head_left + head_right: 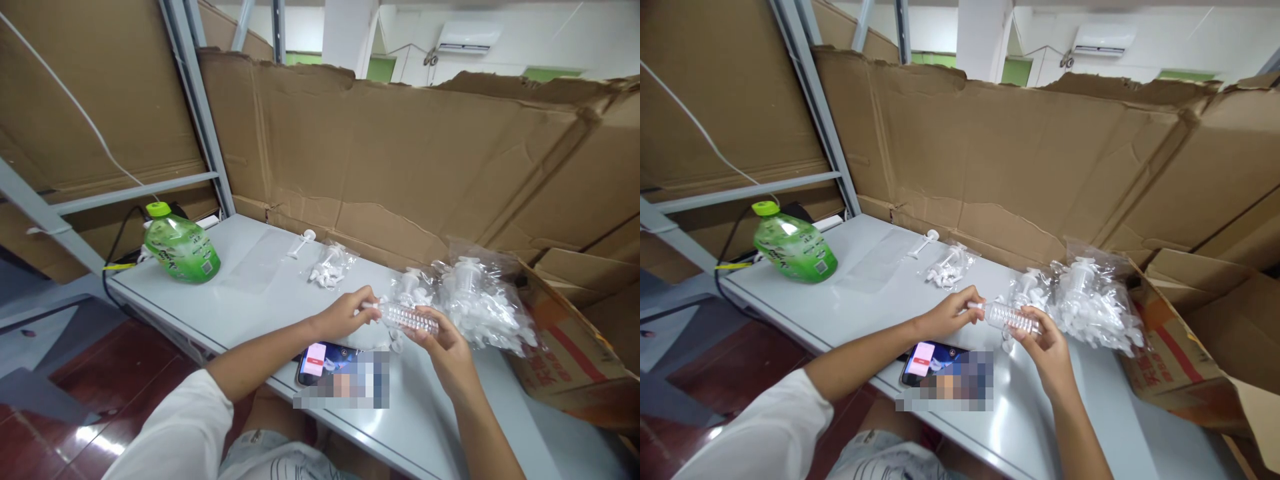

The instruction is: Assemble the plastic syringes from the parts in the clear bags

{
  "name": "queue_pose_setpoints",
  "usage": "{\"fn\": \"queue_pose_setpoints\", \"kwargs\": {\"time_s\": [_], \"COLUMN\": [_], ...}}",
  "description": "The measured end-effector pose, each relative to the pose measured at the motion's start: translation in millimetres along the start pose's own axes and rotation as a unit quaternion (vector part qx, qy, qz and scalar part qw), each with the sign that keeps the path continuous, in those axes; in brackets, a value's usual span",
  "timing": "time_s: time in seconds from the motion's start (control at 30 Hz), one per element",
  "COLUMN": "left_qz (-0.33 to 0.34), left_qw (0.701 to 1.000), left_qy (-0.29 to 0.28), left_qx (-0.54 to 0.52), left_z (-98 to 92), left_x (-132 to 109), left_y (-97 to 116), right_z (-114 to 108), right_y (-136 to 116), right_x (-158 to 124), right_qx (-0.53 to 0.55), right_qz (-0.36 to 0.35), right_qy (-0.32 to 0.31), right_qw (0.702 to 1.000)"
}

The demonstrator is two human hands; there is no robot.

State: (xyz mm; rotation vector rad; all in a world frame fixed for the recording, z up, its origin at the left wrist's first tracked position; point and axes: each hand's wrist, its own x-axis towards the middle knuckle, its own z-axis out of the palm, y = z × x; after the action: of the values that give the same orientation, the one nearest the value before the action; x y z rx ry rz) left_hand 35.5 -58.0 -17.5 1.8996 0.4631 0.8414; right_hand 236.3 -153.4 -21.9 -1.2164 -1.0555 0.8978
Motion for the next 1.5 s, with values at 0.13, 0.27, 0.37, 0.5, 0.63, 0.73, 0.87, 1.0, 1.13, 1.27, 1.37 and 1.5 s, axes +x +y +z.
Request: {"fn": "queue_pose_setpoints", "kwargs": {"time_s": [0.13, 0.27, 0.37, 0.5, 0.63, 0.73, 0.87, 1.0, 1.13, 1.27, 1.37, 1.5], "left_qz": [0.178, 0.122, -0.013, -0.124, -0.148, -0.085, 0.023, 0.127, 0.054, -0.047, -0.101, -0.122], "left_qw": [0.962, 0.983, 0.997, 0.951, 0.950, 0.982, 0.998, 0.978, 0.996, 0.986, 0.969, 0.966], "left_qy": [-0.043, -0.015, -0.024, -0.046, -0.039, -0.016, -0.026, -0.066, -0.022, 0.003, 0.005, -0.009], "left_qx": [0.204, 0.140, -0.077, -0.280, -0.272, -0.171, 0.056, 0.154, 0.060, -0.158, -0.224, -0.226], "left_z": [-6.8, -4.5, 1.3, 4.0, 1.4, -1.7, -6.5, -7.2, -1.9, 5.0, 6.4, 2.6], "left_x": [-3, -4, -1, 4, 5, 3, -2, -5, -4, 1, 5, 6], "left_y": [1, -1, -2, -4, -5, 0, 8, 7, 2, -2, -2, -1], "right_z": [1, 2, 3, 4, 7, 8, 8, 8, 6, 7, 10, 12], "right_y": [-3, -5, -4, -4, -6, -8, -5, 1, 1, -3, -5, -4], "right_x": [-1, -1, -1, -2, -4, -4, -2, 0, 0, -2, -4, -6], "right_qx": [0.028, 0.029, 0.008, -0.029, -0.050, -0.033, -0.014, 0.022, 0.022, -0.027, -0.054, -0.081], "right_qz": [0.040, 0.044, -0.009, -0.073, -0.076, -0.041, 0.055, 0.098, 0.048, -0.035, -0.084, -0.105], "right_qy": [-0.003, 0.000, -0.013, -0.052, -0.048, -0.041, -0.032, -0.030, -0.023, -0.024, -0.044, -0.059], "right_qw": [0.999, 0.999, 1.000, 0.996, 0.995, 0.998, 0.998, 0.994, 0.998, 0.999, 0.994, 0.989]}}
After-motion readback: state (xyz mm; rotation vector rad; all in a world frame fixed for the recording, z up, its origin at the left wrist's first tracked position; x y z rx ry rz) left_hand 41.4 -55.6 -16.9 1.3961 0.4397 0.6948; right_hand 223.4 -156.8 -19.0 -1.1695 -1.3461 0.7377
